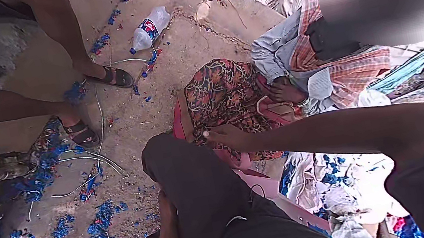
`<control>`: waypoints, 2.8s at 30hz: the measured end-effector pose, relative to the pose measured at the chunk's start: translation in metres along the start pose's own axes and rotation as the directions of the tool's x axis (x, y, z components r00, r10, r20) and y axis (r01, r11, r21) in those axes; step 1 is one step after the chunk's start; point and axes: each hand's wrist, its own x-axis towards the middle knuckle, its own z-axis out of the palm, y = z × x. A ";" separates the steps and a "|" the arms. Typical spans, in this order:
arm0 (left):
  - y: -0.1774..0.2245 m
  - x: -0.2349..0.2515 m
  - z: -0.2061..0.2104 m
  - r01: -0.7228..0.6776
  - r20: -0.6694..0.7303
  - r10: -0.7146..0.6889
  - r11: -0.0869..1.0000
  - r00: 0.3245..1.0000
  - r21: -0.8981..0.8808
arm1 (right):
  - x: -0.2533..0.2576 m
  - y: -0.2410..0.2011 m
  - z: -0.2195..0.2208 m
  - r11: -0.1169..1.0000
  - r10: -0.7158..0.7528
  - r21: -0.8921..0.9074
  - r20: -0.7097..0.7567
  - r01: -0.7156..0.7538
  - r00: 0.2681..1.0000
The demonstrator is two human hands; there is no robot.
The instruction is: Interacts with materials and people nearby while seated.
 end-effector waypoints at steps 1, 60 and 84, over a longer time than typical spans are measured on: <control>0.001 0.000 0.001 -0.006 -0.001 0.006 1.000 1.000 -0.007 | 0.000 -0.001 0.000 1.000 -0.002 -0.010 0.004 0.002 1.000; -0.003 0.001 0.005 0.033 -0.032 -0.032 0.999 0.999 0.024 | 0.028 0.011 0.031 0.959 0.259 -0.123 0.023 -0.254 0.966; -0.030 0.024 0.004 0.016 0.019 -0.014 0.997 1.000 -0.079 | 0.022 0.014 0.030 0.974 0.159 -0.163 -0.019 -0.160 0.987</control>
